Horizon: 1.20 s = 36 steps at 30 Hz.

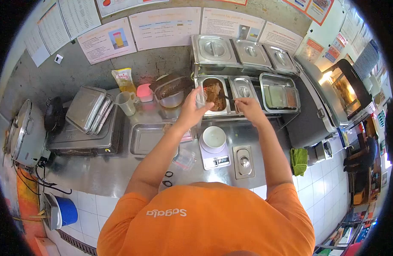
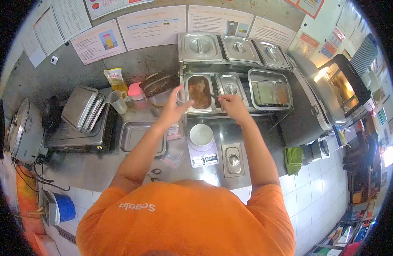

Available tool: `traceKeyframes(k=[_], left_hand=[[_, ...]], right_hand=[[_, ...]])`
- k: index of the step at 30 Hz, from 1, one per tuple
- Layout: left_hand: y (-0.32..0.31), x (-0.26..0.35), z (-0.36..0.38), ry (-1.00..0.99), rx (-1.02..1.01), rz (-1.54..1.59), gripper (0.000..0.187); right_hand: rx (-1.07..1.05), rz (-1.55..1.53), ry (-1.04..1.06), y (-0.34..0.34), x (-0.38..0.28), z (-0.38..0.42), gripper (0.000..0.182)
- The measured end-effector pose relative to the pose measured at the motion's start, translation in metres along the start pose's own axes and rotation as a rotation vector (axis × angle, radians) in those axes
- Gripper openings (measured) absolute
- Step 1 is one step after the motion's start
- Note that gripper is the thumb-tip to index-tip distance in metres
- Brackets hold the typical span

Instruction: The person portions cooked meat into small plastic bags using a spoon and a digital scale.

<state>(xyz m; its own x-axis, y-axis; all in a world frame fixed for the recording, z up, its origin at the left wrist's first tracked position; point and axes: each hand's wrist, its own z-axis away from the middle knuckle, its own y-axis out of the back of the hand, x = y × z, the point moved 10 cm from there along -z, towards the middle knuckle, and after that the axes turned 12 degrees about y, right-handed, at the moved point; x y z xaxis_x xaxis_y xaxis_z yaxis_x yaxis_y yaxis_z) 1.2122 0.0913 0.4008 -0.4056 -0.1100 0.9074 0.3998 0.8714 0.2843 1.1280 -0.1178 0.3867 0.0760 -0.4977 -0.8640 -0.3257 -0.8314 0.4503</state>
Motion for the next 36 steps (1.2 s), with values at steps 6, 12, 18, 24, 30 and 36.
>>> traceKeyframes(k=[6, 12, 18, 24, 30, 36], left_hand=[[-0.019, -0.003, -0.041, -0.022, 0.102, -0.106, 0.076], [-0.034, 0.002, -0.06, 0.067, 0.048, -0.033, 0.072], [-0.036, 0.008, -0.064, 0.034, 0.091, -0.022, 0.072], [-0.036, 0.014, -0.064, -0.005, 0.102, -0.071, 0.065], [-0.037, 0.012, -0.066, -0.003, 0.155, -0.1, 0.066], [-0.035, 0.013, -0.062, 0.011, 0.184, -0.135, 0.068]], right_hand=[[0.11, 0.046, 0.123, 0.04, -0.073, -0.009, 0.025], [0.18, 0.044, 0.247, 0.038, -0.097, -0.006, 0.025], [0.218, 0.427, 0.422, 0.023, -0.12, 0.014, 0.022], [0.22, 0.704, 0.548, 0.01, -0.134, 0.027, 0.022], [0.199, 0.917, 0.519, 0.006, -0.137, 0.03, 0.024], [0.217, 0.992, 0.525, 0.004, -0.146, 0.036, 0.026]])
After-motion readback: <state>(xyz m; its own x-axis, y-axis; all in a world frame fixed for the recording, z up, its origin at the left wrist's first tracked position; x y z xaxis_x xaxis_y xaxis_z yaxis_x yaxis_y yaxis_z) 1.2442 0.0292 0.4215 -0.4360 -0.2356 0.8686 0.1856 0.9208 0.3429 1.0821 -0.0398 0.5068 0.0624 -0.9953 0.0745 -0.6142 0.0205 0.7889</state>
